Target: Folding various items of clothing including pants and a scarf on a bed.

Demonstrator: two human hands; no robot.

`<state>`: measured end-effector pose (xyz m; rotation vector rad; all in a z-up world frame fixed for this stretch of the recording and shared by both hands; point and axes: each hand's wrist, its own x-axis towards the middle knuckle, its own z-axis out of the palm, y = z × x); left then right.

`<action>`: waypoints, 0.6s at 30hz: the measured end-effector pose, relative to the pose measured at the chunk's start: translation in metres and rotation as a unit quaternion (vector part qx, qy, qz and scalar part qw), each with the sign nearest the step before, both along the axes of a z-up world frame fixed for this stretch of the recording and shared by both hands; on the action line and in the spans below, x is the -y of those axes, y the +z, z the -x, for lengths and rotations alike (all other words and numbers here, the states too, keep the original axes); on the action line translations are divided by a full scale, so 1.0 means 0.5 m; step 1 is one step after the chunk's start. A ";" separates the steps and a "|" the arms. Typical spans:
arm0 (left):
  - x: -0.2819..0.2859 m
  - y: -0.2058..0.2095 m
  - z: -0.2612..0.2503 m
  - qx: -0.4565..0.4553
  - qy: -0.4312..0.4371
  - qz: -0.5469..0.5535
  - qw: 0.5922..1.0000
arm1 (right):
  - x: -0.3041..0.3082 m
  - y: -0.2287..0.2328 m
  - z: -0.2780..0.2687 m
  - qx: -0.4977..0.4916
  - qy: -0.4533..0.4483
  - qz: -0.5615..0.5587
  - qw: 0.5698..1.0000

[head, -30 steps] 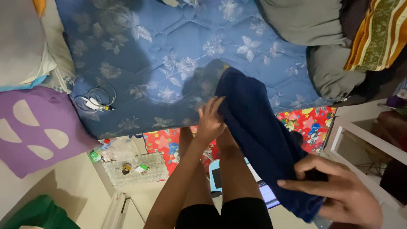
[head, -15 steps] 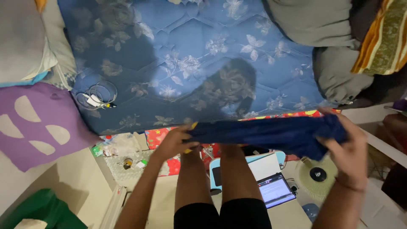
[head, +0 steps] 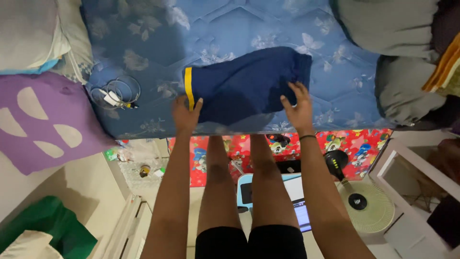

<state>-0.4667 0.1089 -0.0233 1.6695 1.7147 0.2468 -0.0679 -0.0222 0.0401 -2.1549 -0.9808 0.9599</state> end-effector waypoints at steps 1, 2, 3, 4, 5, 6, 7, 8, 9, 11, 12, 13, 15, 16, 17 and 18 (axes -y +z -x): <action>0.011 0.000 -0.011 -0.015 0.047 0.008 0.999 | -0.003 -0.011 0.015 0.106 0.108 0.019 0.988; 0.013 -0.004 -0.023 -0.019 0.050 0.012 0.999 | -0.003 -0.022 0.019 0.102 0.112 0.022 0.988; 0.015 -0.009 -0.036 0.027 0.118 0.078 0.990 | -0.002 -0.033 0.022 0.128 0.098 0.032 0.986; 0.016 -0.015 -0.048 0.073 0.182 0.144 0.970 | 0.002 -0.044 0.028 0.154 0.081 0.043 0.984; 0.007 -0.008 -0.048 0.069 0.183 0.148 0.969 | 0.015 -0.079 -0.005 0.150 0.082 0.047 0.984; -0.002 -0.002 -0.050 0.054 0.167 0.134 0.975 | 0.030 -0.112 -0.038 0.148 0.088 0.054 0.984; -0.011 0.003 -0.052 0.038 0.149 0.120 0.981 | 0.046 -0.146 -0.071 0.146 0.094 0.061 0.983; 0.000 -0.011 -0.039 0.034 0.150 0.126 0.980 | 0.052 -0.163 -0.088 0.143 0.095 0.068 0.983; 0.011 -0.025 -0.027 0.053 0.063 0.034 0.996 | 0.057 -0.180 -0.106 0.135 0.101 0.111 0.979; 0.006 -0.018 -0.033 0.078 -0.029 -0.054 0.995 | 0.047 -0.172 -0.119 0.131 0.104 0.158 0.973; -0.010 0.004 -0.047 0.116 0.050 0.053 0.991 | 0.027 -0.149 -0.113 0.160 0.099 0.195 0.962; -0.026 0.028 -0.062 0.153 0.126 0.161 0.967 | 0.007 -0.126 -0.107 0.189 0.094 0.233 0.949; -0.014 0.020 -0.050 0.186 0.140 0.208 0.950 | -0.007 -0.057 -0.027 0.246 0.075 0.224 0.940; -0.033 0.006 -0.055 0.226 0.153 0.238 0.932 | -0.043 -0.034 0.000 0.307 0.057 0.197 0.929; -0.024 -0.005 -0.049 0.233 0.152 0.229 0.933 | -0.045 -0.034 0.020 0.314 0.054 0.187 0.929; -0.016 -0.018 -0.047 0.208 0.143 0.267 0.930 | -0.052 -0.037 0.035 0.327 0.073 0.082 0.939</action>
